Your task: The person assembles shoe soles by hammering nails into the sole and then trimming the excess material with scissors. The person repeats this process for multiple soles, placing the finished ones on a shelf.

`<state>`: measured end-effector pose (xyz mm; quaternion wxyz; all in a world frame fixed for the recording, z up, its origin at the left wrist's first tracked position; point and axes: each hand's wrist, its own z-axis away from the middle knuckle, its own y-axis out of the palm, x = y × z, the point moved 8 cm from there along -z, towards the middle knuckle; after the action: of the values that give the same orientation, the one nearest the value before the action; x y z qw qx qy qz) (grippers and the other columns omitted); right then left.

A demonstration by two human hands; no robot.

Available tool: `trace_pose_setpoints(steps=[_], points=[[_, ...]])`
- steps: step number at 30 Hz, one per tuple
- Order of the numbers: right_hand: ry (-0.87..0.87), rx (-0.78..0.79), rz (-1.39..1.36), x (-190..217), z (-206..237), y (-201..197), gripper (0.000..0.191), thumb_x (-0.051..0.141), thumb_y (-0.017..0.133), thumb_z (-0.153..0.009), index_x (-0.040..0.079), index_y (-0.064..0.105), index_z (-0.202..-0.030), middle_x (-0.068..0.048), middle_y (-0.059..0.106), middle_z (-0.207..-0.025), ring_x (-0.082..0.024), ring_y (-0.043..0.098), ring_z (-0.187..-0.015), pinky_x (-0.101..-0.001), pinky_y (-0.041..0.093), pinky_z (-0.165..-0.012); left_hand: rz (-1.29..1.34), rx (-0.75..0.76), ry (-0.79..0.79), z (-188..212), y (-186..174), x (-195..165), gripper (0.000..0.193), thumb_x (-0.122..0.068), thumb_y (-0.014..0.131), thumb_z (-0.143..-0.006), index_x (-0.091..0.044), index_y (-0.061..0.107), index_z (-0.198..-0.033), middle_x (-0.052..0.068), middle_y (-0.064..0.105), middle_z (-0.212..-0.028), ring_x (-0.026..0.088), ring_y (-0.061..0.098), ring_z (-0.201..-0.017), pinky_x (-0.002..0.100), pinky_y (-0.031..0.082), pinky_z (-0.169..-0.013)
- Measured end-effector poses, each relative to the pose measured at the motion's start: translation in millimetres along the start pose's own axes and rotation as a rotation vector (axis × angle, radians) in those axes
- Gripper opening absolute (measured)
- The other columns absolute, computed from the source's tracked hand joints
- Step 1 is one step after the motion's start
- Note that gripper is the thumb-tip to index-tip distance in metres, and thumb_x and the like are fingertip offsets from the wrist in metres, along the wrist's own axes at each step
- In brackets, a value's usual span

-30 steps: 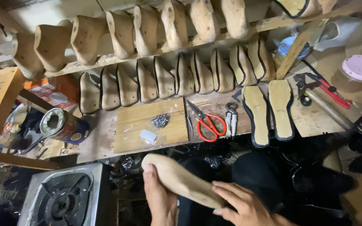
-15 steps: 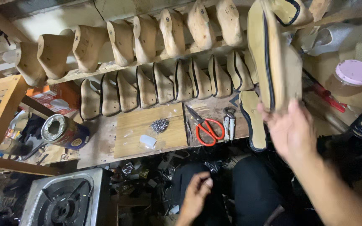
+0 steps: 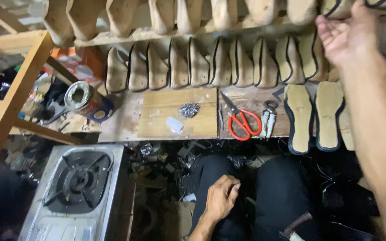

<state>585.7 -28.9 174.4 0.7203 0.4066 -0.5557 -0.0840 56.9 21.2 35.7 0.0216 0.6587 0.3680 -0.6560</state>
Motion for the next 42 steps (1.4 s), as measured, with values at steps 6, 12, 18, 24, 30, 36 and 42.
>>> trace_pose_setpoints(steps=[6, 12, 18, 24, 30, 36, 42], points=[[-0.046, 0.020, 0.252, 4.7, 57.5, 21.9, 0.045, 0.048, 0.050, -0.112, 0.004, 0.051, -0.122, -0.015, 0.071, -0.114, -0.024, 0.071, -0.101, -0.0371, 0.062, -0.088, -0.009, -0.005, 0.102, -2.9, 3.6, -7.7, 0.013, -0.010, 0.066, -0.094, -0.002, 0.072, -0.102, 0.013, 0.072, -0.103, 0.033, 0.071, -0.093, 0.040, 0.056, -0.082], [0.123, 0.109, 0.539, -63.3, 156.5, 46.7, 0.018, 0.021, 0.053, -0.110, 0.004, 0.059, -0.112, -0.016, 0.069, -0.099, -0.022, 0.067, -0.083, -0.0340, 0.054, -0.071, 0.000, 0.008, 0.037, -1.8, 5.4, -3.5, 0.013, -0.011, 0.067, -0.093, -0.002, 0.071, -0.101, 0.013, 0.072, -0.101, 0.034, 0.071, -0.090, 0.040, 0.057, -0.078], [0.320, 0.335, 1.028, -172.4, 199.9, 29.5, 0.028, 0.019, 0.061, -0.096, 0.004, 0.066, -0.119, -0.014, 0.075, -0.098, -0.019, 0.072, -0.081, -0.0334, 0.059, -0.071, -0.009, 0.002, 0.060, 0.5, 4.2, -1.6, 0.012, -0.012, 0.067, -0.094, -0.002, 0.071, -0.101, 0.013, 0.072, -0.102, 0.034, 0.071, -0.091, 0.040, 0.057, -0.079], [0.193, 0.571, 1.250, -212.8, 207.1, 37.7, 0.037, 0.028, 0.068, -0.094, 0.005, 0.070, -0.123, -0.012, 0.078, -0.101, -0.017, 0.071, -0.087, -0.0352, 0.059, -0.078, -0.003, 0.004, 0.037, -0.4, 3.2, -1.7, 0.014, -0.012, 0.067, -0.094, -0.002, 0.072, -0.102, 0.013, 0.072, -0.103, 0.033, 0.071, -0.092, 0.040, 0.057, -0.080], [-0.472, 0.759, 1.820, -204.6, 240.3, 75.7, 0.044, 0.041, 0.070, -0.086, 0.011, 0.071, -0.119, -0.009, 0.060, -0.136, -0.030, 0.056, -0.121, -0.0480, 0.045, -0.096, -0.008, 0.015, 0.038, -5.5, 5.1, -3.2, 0.015, -0.013, 0.065, -0.095, -0.001, 0.072, -0.102, 0.013, 0.071, -0.102, 0.033, 0.069, -0.094, 0.040, 0.056, -0.082], [-0.660, 0.662, 1.836, -199.3, 263.5, 87.0, 0.043, 0.037, 0.072, -0.082, 0.013, 0.072, -0.118, -0.006, 0.063, -0.136, -0.030, 0.056, -0.120, -0.0474, 0.043, -0.097, 0.005, 0.038, 0.015, -7.1, 8.6, -0.8, 0.022, -0.018, 0.067, -0.099, 0.000, 0.068, -0.087, 0.012, 0.073, -0.100, 0.032, 0.070, -0.091, 0.039, 0.056, -0.081], [-0.840, 0.589, 1.750, -191.6, 278.3, 88.5, 0.044, 0.032, 0.075, -0.081, 0.009, 0.071, -0.118, -0.009, 0.064, -0.135, -0.031, 0.059, -0.117, -0.0466, 0.043, -0.098, 0.087, -0.154, 0.050, 13.7, -13.2, 26.7, 0.018, -0.017, 0.067, -0.098, 0.000, 0.069, -0.093, 0.014, 0.073, -0.110, 0.031, 0.071, -0.100, 0.035, 0.055, -0.089]])
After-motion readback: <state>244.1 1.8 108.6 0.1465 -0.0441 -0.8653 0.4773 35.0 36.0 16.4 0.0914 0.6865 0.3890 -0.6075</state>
